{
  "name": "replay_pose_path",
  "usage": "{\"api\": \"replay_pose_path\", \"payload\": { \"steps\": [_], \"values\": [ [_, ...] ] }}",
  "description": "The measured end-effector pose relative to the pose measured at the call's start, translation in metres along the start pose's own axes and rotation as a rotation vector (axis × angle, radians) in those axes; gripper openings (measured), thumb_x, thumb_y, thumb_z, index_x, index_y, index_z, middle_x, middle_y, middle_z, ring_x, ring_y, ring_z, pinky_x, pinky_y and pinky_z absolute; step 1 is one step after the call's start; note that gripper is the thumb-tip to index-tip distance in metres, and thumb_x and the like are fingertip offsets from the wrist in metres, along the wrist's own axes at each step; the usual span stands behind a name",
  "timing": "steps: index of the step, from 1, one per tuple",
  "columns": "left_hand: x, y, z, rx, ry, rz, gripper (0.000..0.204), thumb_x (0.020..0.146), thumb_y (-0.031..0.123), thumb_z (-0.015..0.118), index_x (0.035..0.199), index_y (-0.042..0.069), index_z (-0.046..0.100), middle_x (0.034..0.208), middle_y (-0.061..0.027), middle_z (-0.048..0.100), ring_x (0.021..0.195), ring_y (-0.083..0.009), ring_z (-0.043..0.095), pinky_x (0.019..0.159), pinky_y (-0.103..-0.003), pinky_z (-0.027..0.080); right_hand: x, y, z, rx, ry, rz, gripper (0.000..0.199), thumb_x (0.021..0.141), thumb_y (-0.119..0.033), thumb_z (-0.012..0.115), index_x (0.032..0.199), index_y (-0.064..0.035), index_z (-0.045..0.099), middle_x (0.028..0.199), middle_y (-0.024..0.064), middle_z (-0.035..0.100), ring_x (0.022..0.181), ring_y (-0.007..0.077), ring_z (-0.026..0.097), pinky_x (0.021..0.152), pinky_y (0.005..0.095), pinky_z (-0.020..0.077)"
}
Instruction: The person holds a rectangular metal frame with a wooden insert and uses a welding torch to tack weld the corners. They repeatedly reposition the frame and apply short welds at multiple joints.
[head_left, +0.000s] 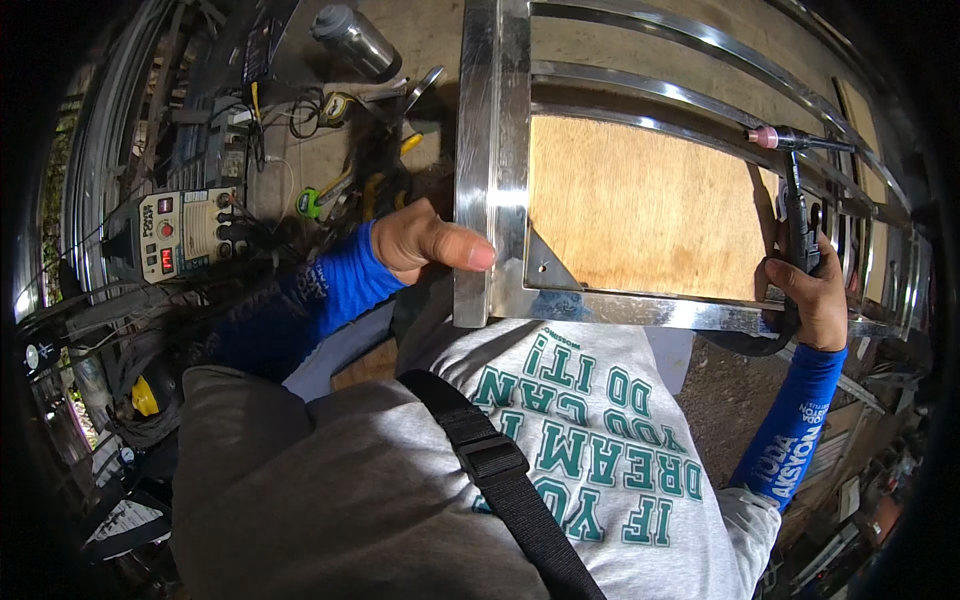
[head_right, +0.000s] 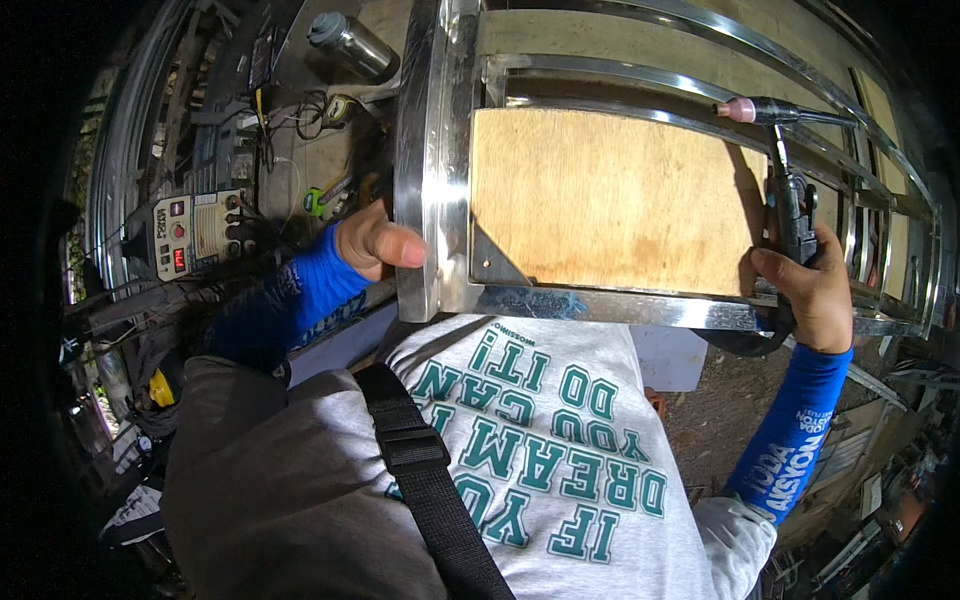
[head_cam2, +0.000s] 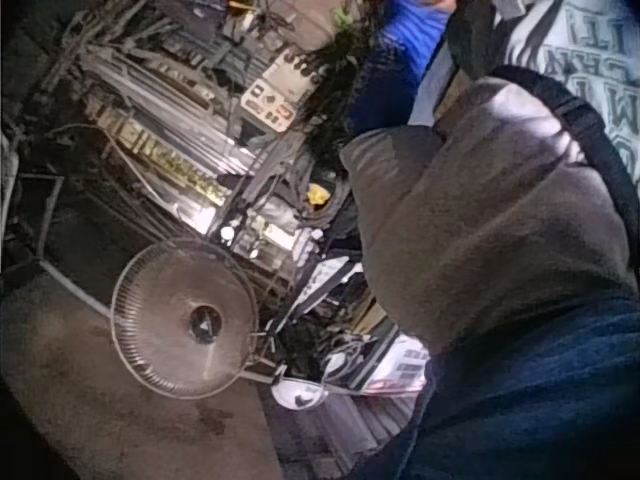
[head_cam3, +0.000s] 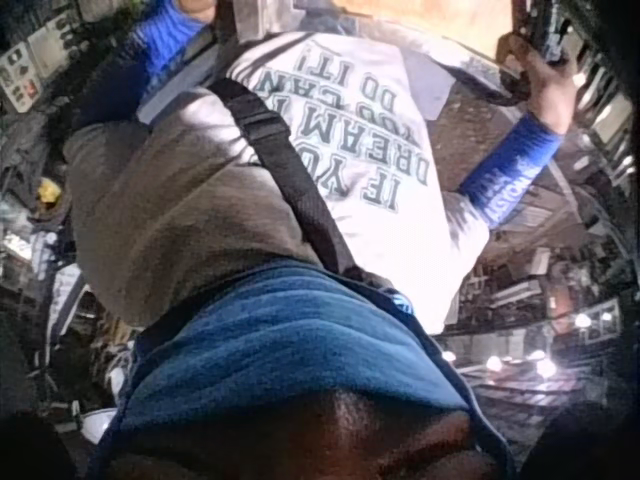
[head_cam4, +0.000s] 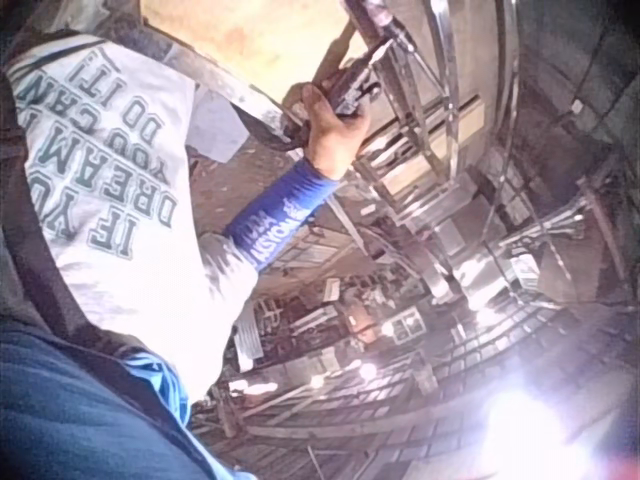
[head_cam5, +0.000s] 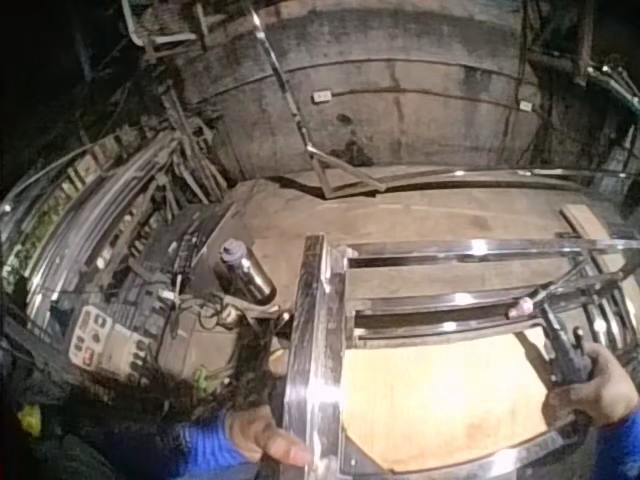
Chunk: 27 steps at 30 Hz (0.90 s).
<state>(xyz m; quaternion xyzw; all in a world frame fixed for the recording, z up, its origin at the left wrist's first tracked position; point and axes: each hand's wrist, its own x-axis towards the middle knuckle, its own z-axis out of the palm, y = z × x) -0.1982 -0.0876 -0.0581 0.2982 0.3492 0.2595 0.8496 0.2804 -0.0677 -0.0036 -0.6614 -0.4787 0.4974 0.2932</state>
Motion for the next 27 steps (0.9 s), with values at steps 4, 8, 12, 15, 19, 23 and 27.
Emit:
{"api": "replay_pose_path", "payload": {
  "steps": [4,8,12,15,19,23,27],
  "values": [
    [-0.007,0.001,0.006,-0.019,-0.024,0.031,0.054,0.078,0.014,0.084,0.128,0.0,0.07,0.121,-0.0111,0.074,0.109,-0.0225,0.069,0.099,-0.038,0.054,-0.002,-0.005,0.003,-0.019,-0.01,0.023,0.05,0.081,-0.004,0.087,0.124,-0.0005,0.062,0.104,0.0047,0.069,0.094,0.0139,0.066,0.088,0.0291,0.0543],
    [-0.004,0.003,-0.001,0.014,-0.063,0.017,0.056,0.078,0.015,0.085,0.13,0.001,0.069,0.124,-0.0113,0.073,0.113,-0.0235,0.068,0.103,-0.038,0.051,-0.008,-0.007,0.009,0.026,0.05,0.01,0.052,0.082,-0.003,0.086,0.127,0.0003,0.061,0.106,0.0046,0.069,0.095,0.0138,0.066,0.09,0.0289,0.0557],
    [-0.007,-0.003,-0.014,0.029,-0.074,0.002,0.054,0.08,0.018,0.085,0.13,0.001,0.069,0.122,-0.0098,0.073,0.114,-0.0219,0.067,0.103,-0.038,0.05,-0.001,0.0,0.01,-0.003,-0.005,0.002,0.054,0.081,-0.004,0.087,0.128,-0.0003,0.061,0.108,0.0037,0.069,0.096,0.0131,0.066,0.088,0.0287,0.0562],
    [-0.013,-0.015,-0.027,0.023,-0.063,-0.006,0.052,0.083,0.02,0.084,0.13,0.002,0.069,0.12,-0.0082,0.073,0.113,-0.02,0.066,0.103,-0.037,0.05,0.0,0.012,0.014,-0.041,-0.042,-0.003,0.061,0.08,-0.008,0.089,0.133,-0.002,0.059,0.113,0.0037,0.07,0.1,0.0134,0.066,0.09,0.0294,0.0546],
    [-0.014,-0.03,-0.038,0.027,-0.053,0.128,0.049,0.086,0.023,0.083,0.129,0.002,0.07,0.116,-0.0057,0.072,0.111,-0.0173,0.064,0.102,-0.036,0.049,-0.01,0.021,0.018,0.01,-0.064,-0.04,0.056,0.081,-0.007,0.088,0.129,-0.0028,0.06,0.11,0.0029,0.069,0.098,0.013,0.065,0.088,0.0288,0.0548],
    [-0.025,-0.052,-0.04,0.092,-0.021,0.421,0.046,0.092,0.03,0.08,0.129,0.004,0.07,0.11,-0.0022,0.07,0.108,-0.0138,0.06,0.103,-0.033,0.047,-0.014,0.02,0.012,0.057,-0.1,-0.061,0.05,0.082,-0.005,0.086,0.125,-0.0034,0.061,0.105,0.0011,0.067,0.093,0.0107,0.064,0.084,0.0262,0.0532],
    [-0.053,-0.029,0.024,0.679,0.297,0.614,0.088,0.087,0.05,0.079,0.153,0.005,0.043,0.138,-0.0076,0.052,0.125,-0.0188,0.046,0.114,-0.037,0.035,-0.011,0.032,0.016,0.092,-0.171,-0.074,0.047,0.08,-0.007,0.087,0.121,-0.0039,0.063,0.102,-0.0015,0.065,0.089,0.0089,0.06,0.08,0.0241,0.0488]
  ]
}}
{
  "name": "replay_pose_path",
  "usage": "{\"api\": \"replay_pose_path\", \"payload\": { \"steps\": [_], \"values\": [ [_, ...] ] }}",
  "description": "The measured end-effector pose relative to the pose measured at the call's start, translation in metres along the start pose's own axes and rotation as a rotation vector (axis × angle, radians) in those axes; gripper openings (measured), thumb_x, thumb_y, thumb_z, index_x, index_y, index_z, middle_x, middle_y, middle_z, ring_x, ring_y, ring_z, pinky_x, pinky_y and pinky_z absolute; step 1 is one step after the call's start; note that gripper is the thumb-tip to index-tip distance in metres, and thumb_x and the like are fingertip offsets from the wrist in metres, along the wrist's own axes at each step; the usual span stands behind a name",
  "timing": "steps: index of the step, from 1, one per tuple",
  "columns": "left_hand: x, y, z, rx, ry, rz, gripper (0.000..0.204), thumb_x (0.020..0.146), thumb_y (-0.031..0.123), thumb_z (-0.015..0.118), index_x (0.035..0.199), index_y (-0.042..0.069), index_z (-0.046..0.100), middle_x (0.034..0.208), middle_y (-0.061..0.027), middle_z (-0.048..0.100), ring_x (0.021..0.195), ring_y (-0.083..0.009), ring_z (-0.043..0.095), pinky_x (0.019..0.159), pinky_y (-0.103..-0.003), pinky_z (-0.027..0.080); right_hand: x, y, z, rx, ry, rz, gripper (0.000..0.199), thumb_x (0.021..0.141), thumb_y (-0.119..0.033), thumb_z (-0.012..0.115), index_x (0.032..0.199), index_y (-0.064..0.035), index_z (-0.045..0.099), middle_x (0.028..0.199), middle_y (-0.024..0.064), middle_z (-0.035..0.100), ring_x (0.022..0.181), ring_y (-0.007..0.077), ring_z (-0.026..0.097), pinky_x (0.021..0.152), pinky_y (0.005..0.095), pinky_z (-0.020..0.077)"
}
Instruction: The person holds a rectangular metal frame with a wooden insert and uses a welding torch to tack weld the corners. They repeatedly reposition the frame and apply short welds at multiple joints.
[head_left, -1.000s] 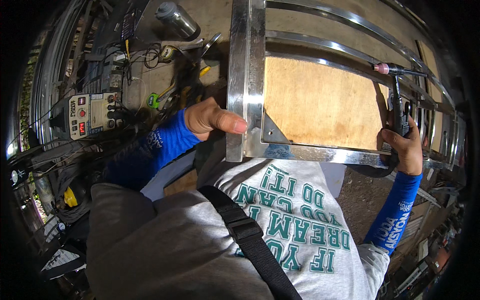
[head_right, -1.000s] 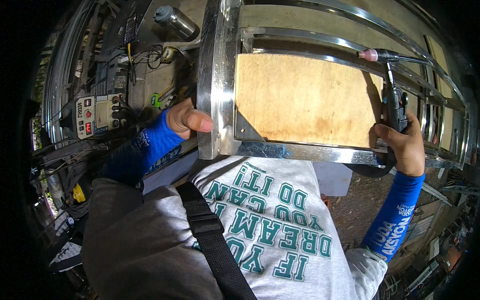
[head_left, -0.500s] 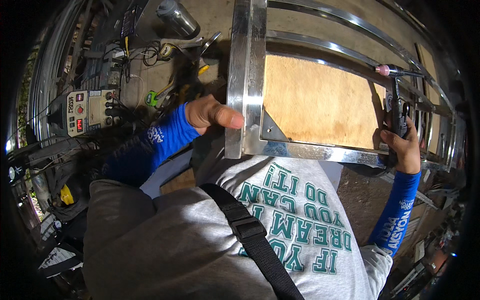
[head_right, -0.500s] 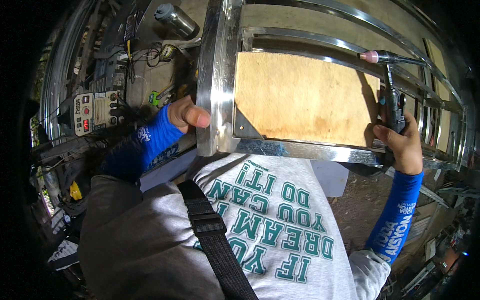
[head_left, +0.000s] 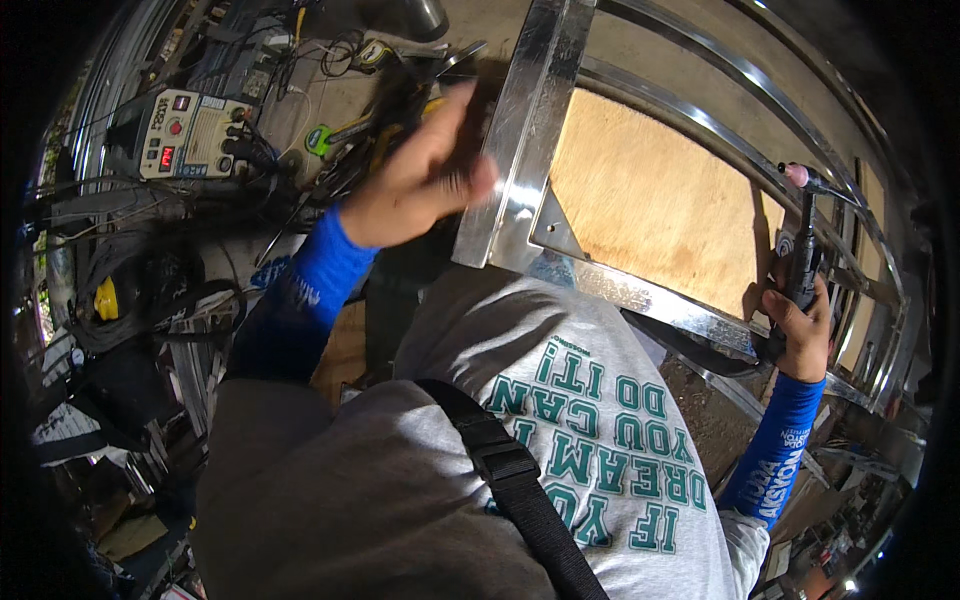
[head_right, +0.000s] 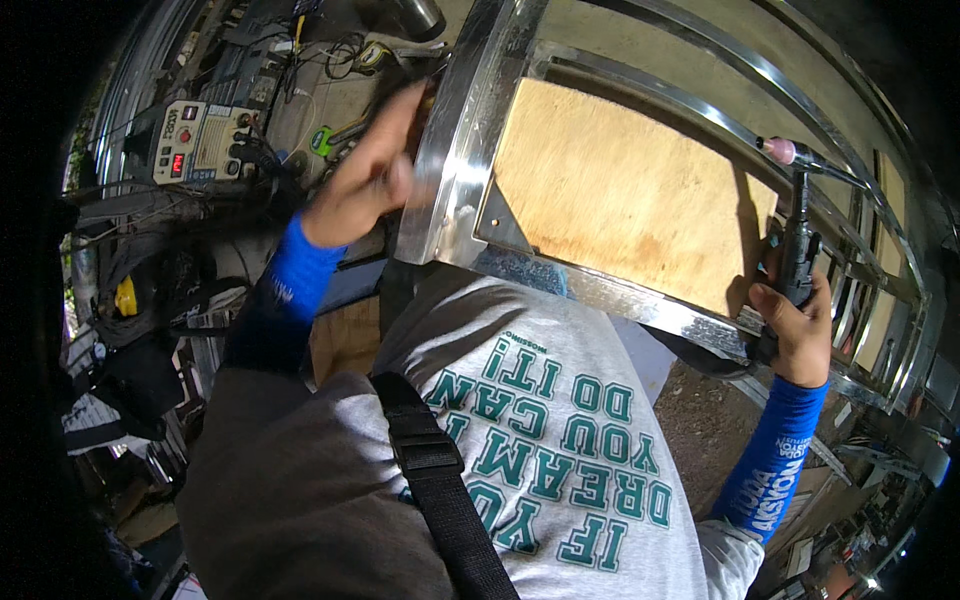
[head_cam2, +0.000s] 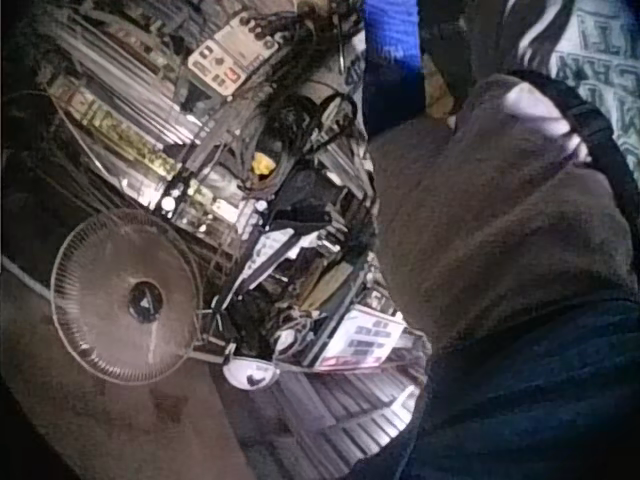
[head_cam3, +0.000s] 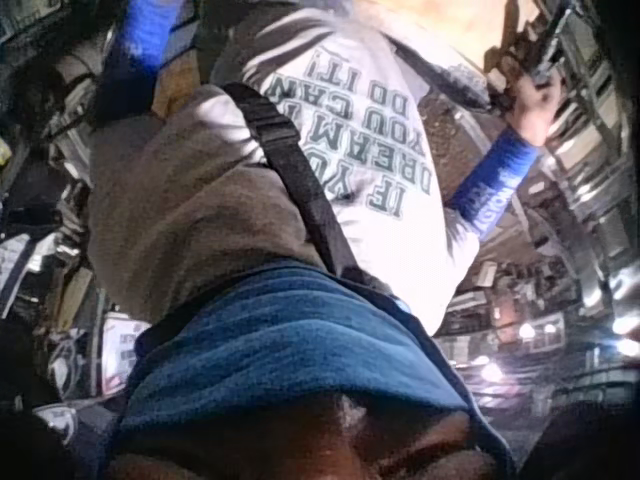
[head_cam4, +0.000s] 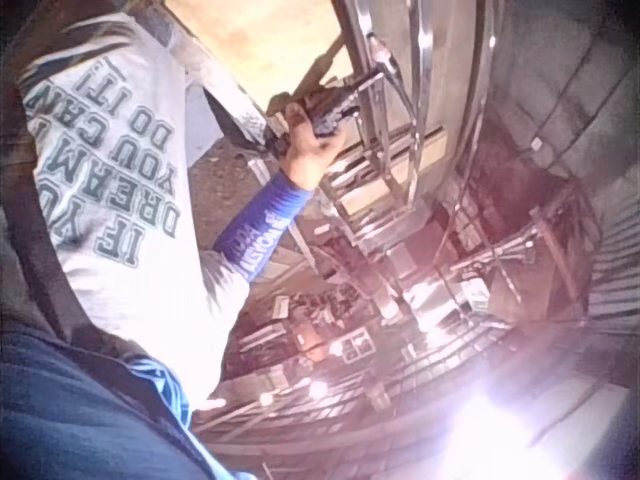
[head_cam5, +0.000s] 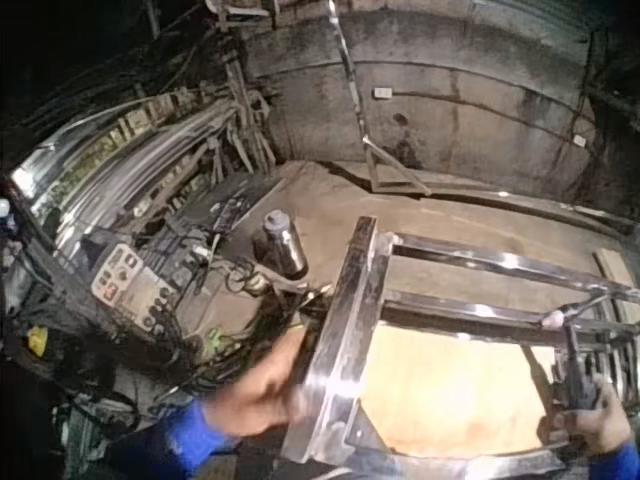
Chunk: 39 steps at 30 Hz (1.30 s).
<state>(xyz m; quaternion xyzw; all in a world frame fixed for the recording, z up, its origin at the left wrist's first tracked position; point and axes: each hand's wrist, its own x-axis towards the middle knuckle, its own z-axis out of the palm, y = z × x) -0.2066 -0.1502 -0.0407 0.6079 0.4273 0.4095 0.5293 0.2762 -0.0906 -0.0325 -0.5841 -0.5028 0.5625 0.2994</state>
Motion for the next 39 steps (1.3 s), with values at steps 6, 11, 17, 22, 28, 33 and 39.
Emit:
{"api": "replay_pose_path", "payload": {
  "steps": [6,11,17,22,28,33,39],
  "values": [
    [0.01,0.08,0.035,1.163,-0.308,0.293,0.092,0.058,0.044,0.095,0.136,0.008,0.061,0.141,-0.0112,0.059,0.145,-0.0322,0.045,0.124,-0.057,0.027,-0.003,0.003,-0.018,-0.078,-0.008,-0.029,0.05,0.083,-0.008,0.086,0.127,-0.0015,0.063,0.11,0.002,0.067,0.099,0.0132,0.063,0.09,0.0293,0.0509],
    [0.023,0.094,0.043,1.205,-0.392,0.382,0.074,0.061,0.026,0.094,0.126,0.007,0.064,0.13,-0.0086,0.062,0.131,-0.0289,0.054,0.12,-0.055,0.032,-0.014,-0.004,-0.02,-0.091,-0.021,-0.082,0.05,0.085,-0.009,0.085,0.129,-0.0002,0.063,0.109,0.002,0.066,0.097,0.0122,0.062,0.091,0.0289,0.0503],
    [0.033,0.086,0.046,1.126,-0.444,0.462,0.069,0.06,0.023,0.092,0.12,0.003,0.063,0.122,-0.0121,0.062,0.126,-0.0312,0.055,0.118,-0.055,0.034,-0.016,-0.009,-0.022,-0.104,0.001,-0.066,0.05,0.085,-0.007,0.084,0.13,0.0001,0.062,0.109,0.0015,0.066,0.096,0.0114,0.062,0.091,0.0287,0.0507],
    [0.044,0.075,0.04,1.037,-0.498,0.518,0.068,0.06,0.022,0.091,0.117,0.0,0.063,0.118,-0.0146,0.062,0.122,-0.0342,0.057,0.117,-0.054,0.037,-0.016,-0.005,-0.02,-0.098,0.042,-0.052,0.052,0.085,-0.007,0.084,0.131,0.0004,0.061,0.112,0.0024,0.067,0.099,0.0121,0.063,0.092,0.0284,0.0511],
    [0.037,0.069,0.043,0.987,-0.47,0.542,0.064,0.058,0.02,0.089,0.113,-0.001,0.064,0.114,-0.016,0.063,0.117,-0.0356,0.059,0.116,-0.053,0.041,-0.02,0.005,-0.019,-0.067,0.032,-0.077,0.052,0.085,-0.008,0.085,0.131,0.0005,0.06,0.113,0.0035,0.068,0.1,0.0127,0.064,0.093,0.0294,0.0518],
    [0.035,0.063,0.041,1.003,-0.488,0.568,0.061,0.062,0.024,0.09,0.113,0.001,0.063,0.116,-0.0143,0.062,0.121,-0.0339,0.058,0.118,-0.05,0.038,-0.027,0.01,-0.016,-0.134,0.058,-0.062,0.057,0.085,-0.016,0.087,0.134,-0.0023,0.059,0.107,-0.0002,0.066,0.091,0.0092,0.06,0.083,0.0251,0.0474],
    [0.027,0.069,0.037,1.008,-0.443,0.568,0.062,0.061,0.025,0.089,0.113,0.0,0.067,0.115,-0.0157,0.065,0.119,-0.0353,0.061,0.118,-0.054,0.039,-0.025,0.01,-0.014,-0.105,0.043,-0.076,0.053,0.085,-0.012,0.085,0.131,-0.002,0.061,0.106,0.0001,0.067,0.092,0.0098,0.06,0.085,0.0255,0.047]
  ]
}}
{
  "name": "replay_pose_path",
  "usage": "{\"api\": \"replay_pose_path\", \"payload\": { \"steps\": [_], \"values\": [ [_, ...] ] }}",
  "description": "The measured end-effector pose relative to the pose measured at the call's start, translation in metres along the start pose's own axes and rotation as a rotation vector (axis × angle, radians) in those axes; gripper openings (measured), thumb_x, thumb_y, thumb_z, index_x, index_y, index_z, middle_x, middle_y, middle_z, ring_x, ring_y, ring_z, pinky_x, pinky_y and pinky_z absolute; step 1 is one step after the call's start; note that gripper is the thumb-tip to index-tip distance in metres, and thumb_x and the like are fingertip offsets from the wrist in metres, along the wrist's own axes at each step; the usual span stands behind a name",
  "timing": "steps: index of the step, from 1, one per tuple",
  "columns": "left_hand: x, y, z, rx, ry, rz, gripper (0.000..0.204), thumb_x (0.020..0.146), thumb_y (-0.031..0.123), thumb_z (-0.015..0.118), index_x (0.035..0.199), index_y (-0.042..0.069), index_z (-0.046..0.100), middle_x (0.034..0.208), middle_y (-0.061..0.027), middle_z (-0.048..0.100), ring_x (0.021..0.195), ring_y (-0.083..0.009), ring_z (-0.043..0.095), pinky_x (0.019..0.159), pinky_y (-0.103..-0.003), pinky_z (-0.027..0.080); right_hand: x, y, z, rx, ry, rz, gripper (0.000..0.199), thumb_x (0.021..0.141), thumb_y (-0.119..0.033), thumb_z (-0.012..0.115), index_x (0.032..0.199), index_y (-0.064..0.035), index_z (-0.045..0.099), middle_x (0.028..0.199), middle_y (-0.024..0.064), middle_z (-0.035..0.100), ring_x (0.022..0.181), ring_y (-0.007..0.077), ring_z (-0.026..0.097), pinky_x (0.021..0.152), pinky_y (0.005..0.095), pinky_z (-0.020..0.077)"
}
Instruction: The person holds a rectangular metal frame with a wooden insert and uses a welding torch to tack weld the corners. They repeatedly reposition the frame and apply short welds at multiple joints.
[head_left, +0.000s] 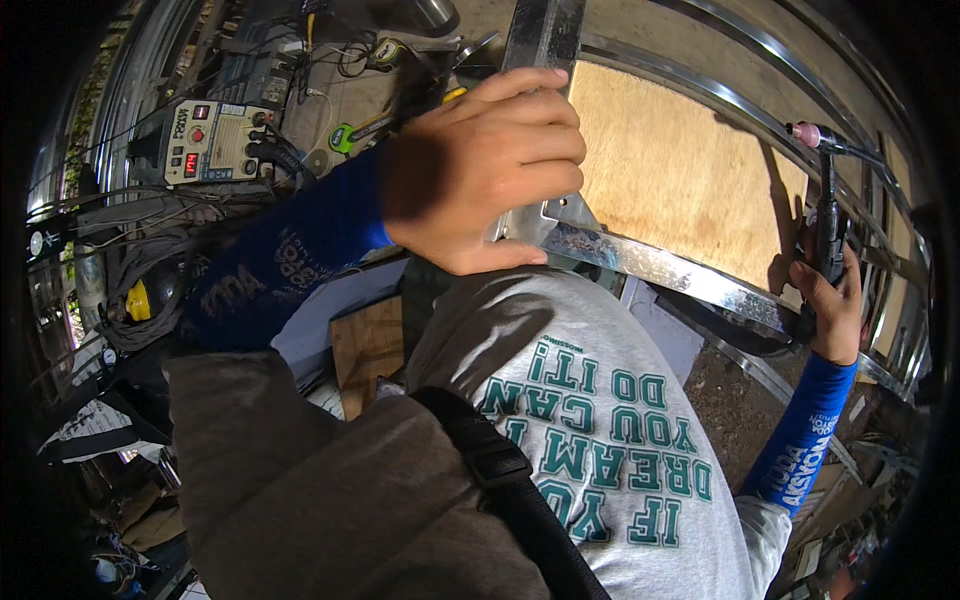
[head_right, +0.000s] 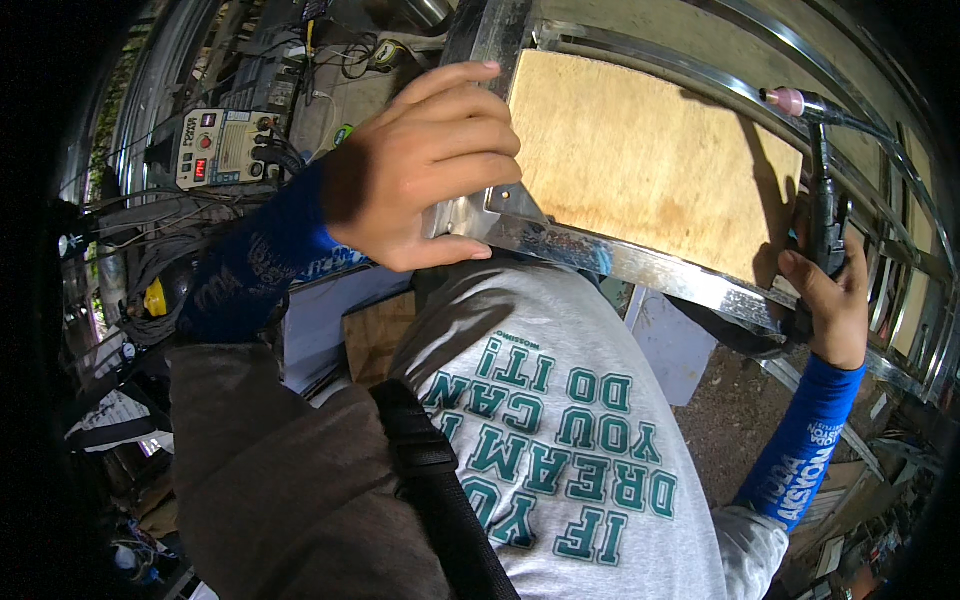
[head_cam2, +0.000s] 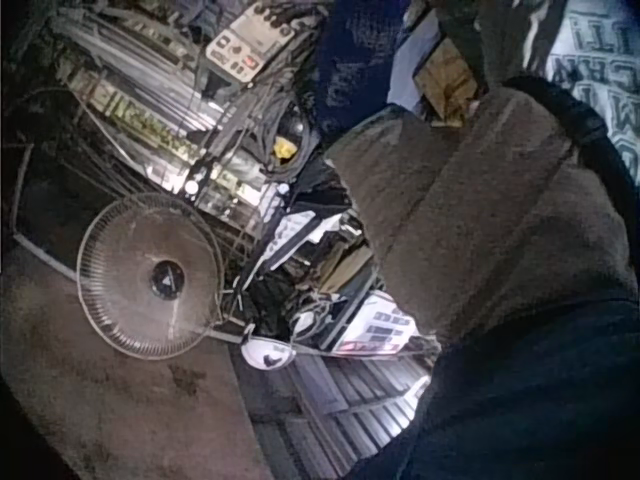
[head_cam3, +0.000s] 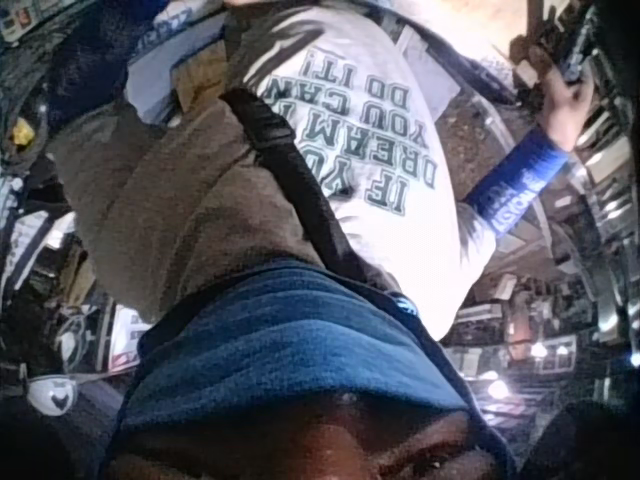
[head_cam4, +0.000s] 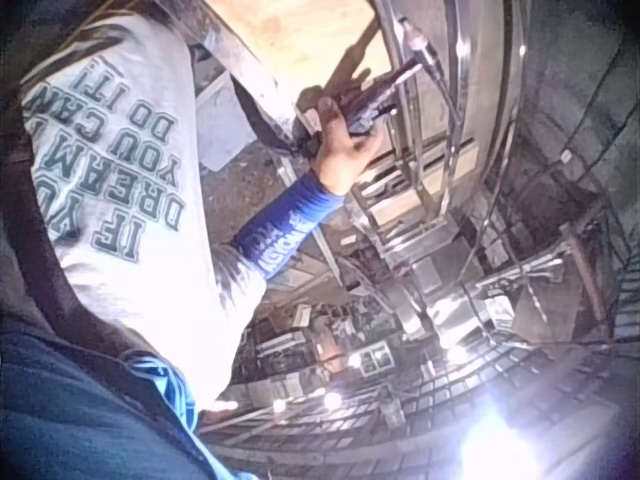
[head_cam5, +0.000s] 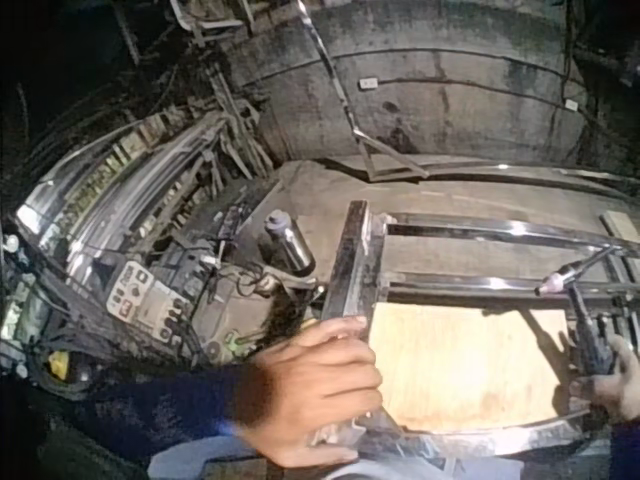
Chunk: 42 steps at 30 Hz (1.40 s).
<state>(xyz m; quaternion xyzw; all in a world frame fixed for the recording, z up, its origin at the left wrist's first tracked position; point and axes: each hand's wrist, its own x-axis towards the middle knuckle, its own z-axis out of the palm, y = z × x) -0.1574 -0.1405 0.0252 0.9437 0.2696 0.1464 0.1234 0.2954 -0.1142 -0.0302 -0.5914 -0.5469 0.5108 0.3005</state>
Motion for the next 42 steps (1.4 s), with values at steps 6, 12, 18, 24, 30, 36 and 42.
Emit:
{"api": "replay_pose_path", "payload": {
  "steps": [6,12,18,24,30,36,42],
  "values": [
    [-0.024,-0.025,0.026,-0.449,0.768,-0.479,0.061,0.096,0.039,0.07,0.137,-0.004,0.058,0.128,-0.0168,0.066,0.128,-0.0314,0.059,0.115,-0.046,0.041,0.004,-0.003,-0.006,0.006,-0.009,0.019,0.051,0.086,-0.009,0.084,0.13,-0.0013,0.061,0.114,0.004,0.069,0.102,0.0131,0.064,0.095,0.0292,0.05],
    [-0.026,-0.009,0.04,-1.457,0.6,-0.868,0.05,0.11,0.03,0.044,0.145,-0.005,0.051,0.14,-0.0211,0.062,0.125,-0.0255,0.064,0.109,-0.041,0.049,0.011,-0.003,-0.006,-0.01,-0.02,-0.016,0.054,0.086,-0.011,0.085,0.133,-0.0002,0.06,0.118,0.0051,0.069,0.105,0.014,0.064,0.096,0.0297,0.0506],
    [-0.024,-0.032,0.037,-1.599,0.276,-0.992,0.043,0.106,0.026,0.056,0.135,-0.006,0.059,0.125,-0.0175,0.071,0.112,-0.0254,0.071,0.101,-0.04,0.056,0.015,0.0,-0.01,-0.011,-0.013,-0.019,0.053,0.088,-0.009,0.083,0.134,0.0004,0.06,0.12,0.0064,0.07,0.108,0.0149,0.065,0.098,0.03,0.0506],
    [-0.031,-0.034,0.047,-1.827,0.246,-0.978,0.043,0.102,0.027,0.067,0.134,0.0,0.063,0.125,-0.0124,0.072,0.112,-0.0217,0.07,0.099,-0.039,0.057,0.017,-0.004,-0.01,-0.022,-0.024,-0.031,0.052,0.088,-0.008,0.082,0.135,0.0001,0.06,0.12,0.0068,0.07,0.106,0.0146,0.066,0.098,0.0292,0.0504],
    [-0.035,-0.048,0.06,-1.883,0.174,-0.895,0.051,0.099,0.034,0.072,0.137,0.003,0.061,0.128,-0.0099,0.07,0.114,-0.0197,0.069,0.1,-0.039,0.057,0.016,-0.005,-0.013,-0.04,-0.023,-0.015,0.053,0.088,-0.01,0.083,0.135,-0.0012,0.06,0.121,0.0065,0.07,0.107,0.0142,0.065,0.098,0.0303,0.0501],
    [-0.03,-0.037,0.062,-1.846,0.18,-0.888,0.063,0.094,0.042,0.076,0.14,0.002,0.058,0.128,-0.0124,0.069,0.116,-0.0221,0.069,0.101,-0.041,0.057,0.01,-0.004,-0.017,-0.064,0.018,-0.066,0.054,0.088,-0.01,0.082,0.136,-0.0011,0.059,0.122,0.0065,0.07,0.108,0.0143,0.064,0.099,0.0302,0.0502],
    [-0.024,-0.042,0.055,-1.81,0.128,-0.916,0.063,0.095,0.041,0.075,0.14,0.001,0.057,0.129,-0.0134,0.069,0.117,-0.0226,0.068,0.102,-0.041,0.056,0.015,0.003,-0.023,-0.003,0.009,-0.053,0.058,0.088,-0.011,0.083,0.138,-0.0008,0.056,0.118,0.0056,0.068,0.106,0.0139,0.064,0.097,0.0295,0.0506]
  ]
}}
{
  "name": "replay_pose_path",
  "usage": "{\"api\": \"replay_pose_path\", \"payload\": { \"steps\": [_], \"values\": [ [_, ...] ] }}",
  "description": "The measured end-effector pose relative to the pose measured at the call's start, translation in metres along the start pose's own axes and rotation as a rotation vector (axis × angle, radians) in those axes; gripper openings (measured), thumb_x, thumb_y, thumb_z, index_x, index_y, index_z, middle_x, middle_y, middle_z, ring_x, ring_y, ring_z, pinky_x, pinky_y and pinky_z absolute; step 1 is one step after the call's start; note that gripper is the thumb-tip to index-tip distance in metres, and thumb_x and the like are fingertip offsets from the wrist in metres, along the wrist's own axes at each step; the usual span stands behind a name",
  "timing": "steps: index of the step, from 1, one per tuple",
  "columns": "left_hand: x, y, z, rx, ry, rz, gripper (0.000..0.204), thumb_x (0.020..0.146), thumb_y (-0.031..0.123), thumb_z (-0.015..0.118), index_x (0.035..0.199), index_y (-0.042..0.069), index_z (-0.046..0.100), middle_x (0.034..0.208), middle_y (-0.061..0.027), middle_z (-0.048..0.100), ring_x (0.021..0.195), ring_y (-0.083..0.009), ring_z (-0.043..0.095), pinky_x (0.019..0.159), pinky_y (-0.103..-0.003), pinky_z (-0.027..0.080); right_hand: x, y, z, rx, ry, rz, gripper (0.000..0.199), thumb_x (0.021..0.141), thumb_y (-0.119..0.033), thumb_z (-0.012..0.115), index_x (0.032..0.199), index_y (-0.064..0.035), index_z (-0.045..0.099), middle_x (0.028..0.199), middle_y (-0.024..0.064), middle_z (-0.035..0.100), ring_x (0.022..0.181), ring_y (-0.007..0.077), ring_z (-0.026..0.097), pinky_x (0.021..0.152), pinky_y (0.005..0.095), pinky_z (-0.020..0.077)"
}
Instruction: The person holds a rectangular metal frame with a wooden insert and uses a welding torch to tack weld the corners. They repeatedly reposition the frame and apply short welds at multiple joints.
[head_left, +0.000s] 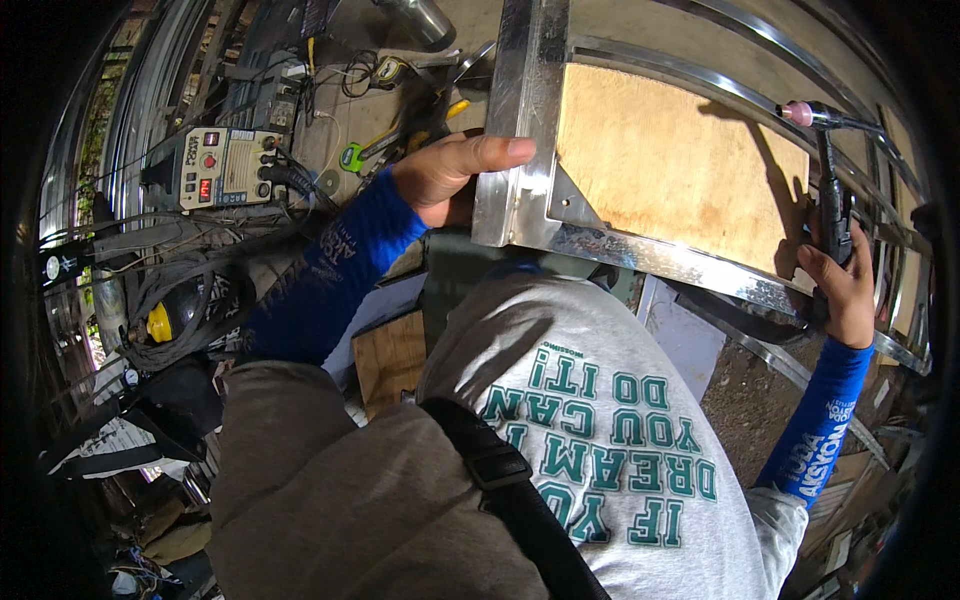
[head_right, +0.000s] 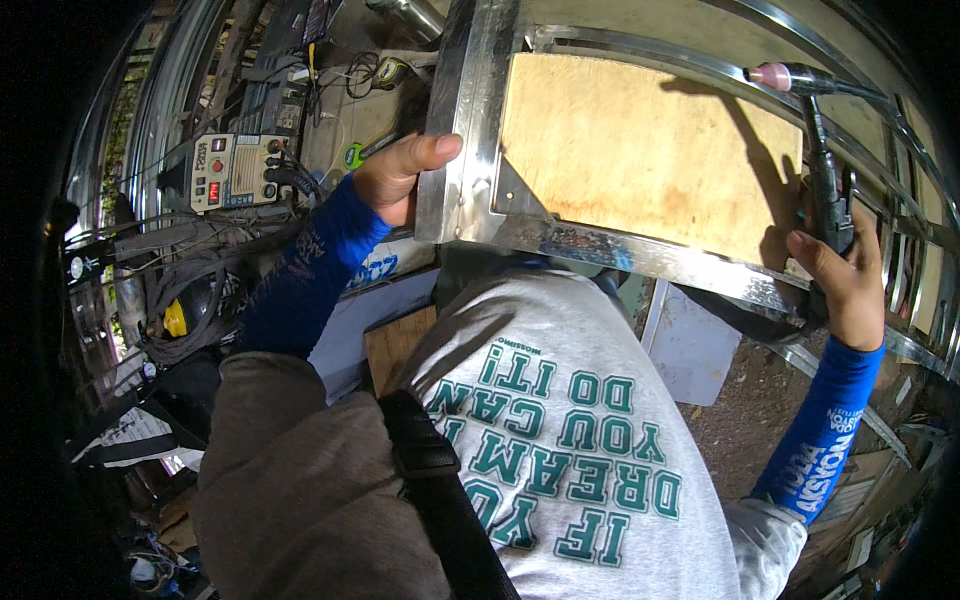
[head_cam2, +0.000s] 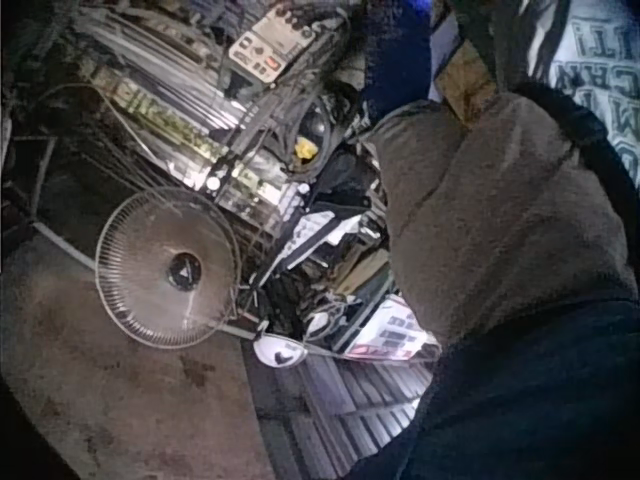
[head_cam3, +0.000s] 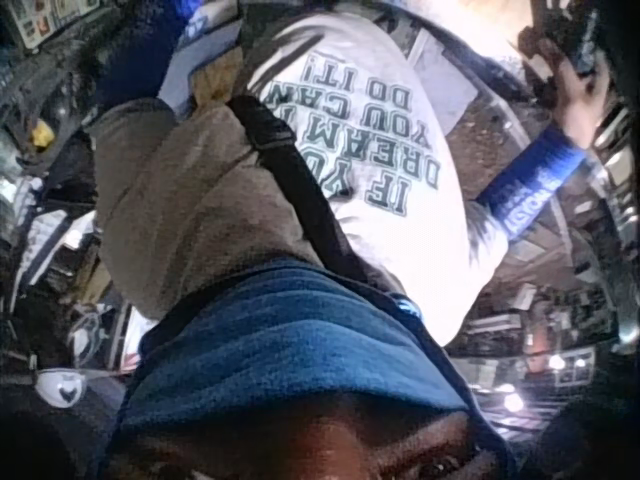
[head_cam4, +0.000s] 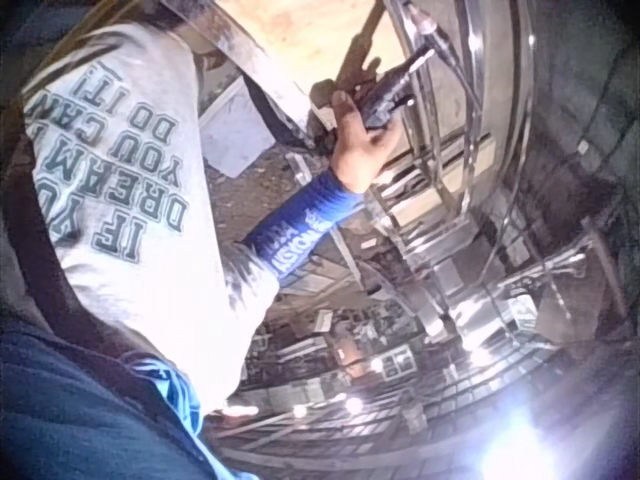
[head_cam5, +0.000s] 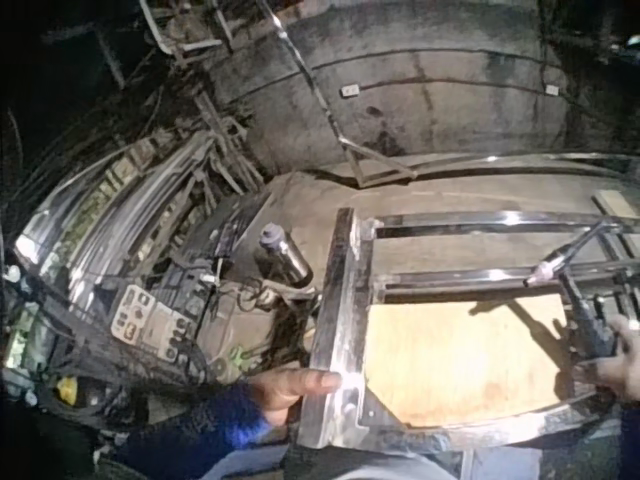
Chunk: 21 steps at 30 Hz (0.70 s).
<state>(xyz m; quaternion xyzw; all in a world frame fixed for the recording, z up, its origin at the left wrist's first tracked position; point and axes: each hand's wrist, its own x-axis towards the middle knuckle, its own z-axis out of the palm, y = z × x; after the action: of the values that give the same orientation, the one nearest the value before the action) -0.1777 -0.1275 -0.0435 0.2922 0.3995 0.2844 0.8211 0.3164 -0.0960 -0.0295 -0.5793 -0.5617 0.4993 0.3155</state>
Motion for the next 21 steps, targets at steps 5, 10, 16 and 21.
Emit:
{"api": "replay_pose_path", "payload": {
  "steps": [5,10,16,21],
  "values": [
    [0.022,0.005,-0.009,-0.166,-0.103,0.168,0.055,0.099,0.038,0.071,0.138,0.001,0.059,0.128,-0.0126,0.07,0.116,-0.0216,0.069,0.102,-0.041,0.056,0.01,0.004,-0.006,-0.072,0.009,-0.008,0.059,0.087,-0.011,0.083,0.138,-0.0001,0.056,0.113,0.0039,0.067,0.102,0.0134,0.063,0.093,0.0293,0.0509],
    [0.05,0.038,0.01,-0.15,0.085,0.221,0.044,0.1,0.034,0.07,0.128,0.002,0.066,0.114,-0.01,0.075,0.101,-0.0196,0.074,0.092,-0.039,0.06,0.02,-0.002,-0.009,-0.106,0.001,0.008,0.059,0.087,-0.012,0.084,0.137,0.0005,0.057,0.115,0.0042,0.067,0.102,0.0135,0.062,0.094,0.0294,0.0497],
    [0.05,0.056,0.035,0.175,0.383,0.186,0.024,0.088,0.009,0.074,0.106,-0.006,0.072,0.096,-0.0135,0.076,0.084,-0.0211,0.076,0.081,-0.035,0.063,0.012,-0.006,0.006,-0.075,-0.013,-0.024,0.057,0.086,-0.01,0.084,0.136,0.0012,0.058,0.117,0.0043,0.067,0.105,0.0135,0.062,0.096,0.029,0.0486],
    [0.049,0.05,0.049,0.214,0.478,0.079,0.024,0.087,0.008,0.073,0.103,-0.009,0.07,0.093,-0.016,0.075,0.078,-0.0228,0.076,0.074,-0.039,0.065,-0.004,0.009,0.003,-0.051,-0.006,-0.013,0.057,0.087,-0.008,0.083,0.138,0.0003,0.058,0.122,0.0058,0.068,0.109,0.0144,0.063,0.099,0.03,0.048]
  ]
}}
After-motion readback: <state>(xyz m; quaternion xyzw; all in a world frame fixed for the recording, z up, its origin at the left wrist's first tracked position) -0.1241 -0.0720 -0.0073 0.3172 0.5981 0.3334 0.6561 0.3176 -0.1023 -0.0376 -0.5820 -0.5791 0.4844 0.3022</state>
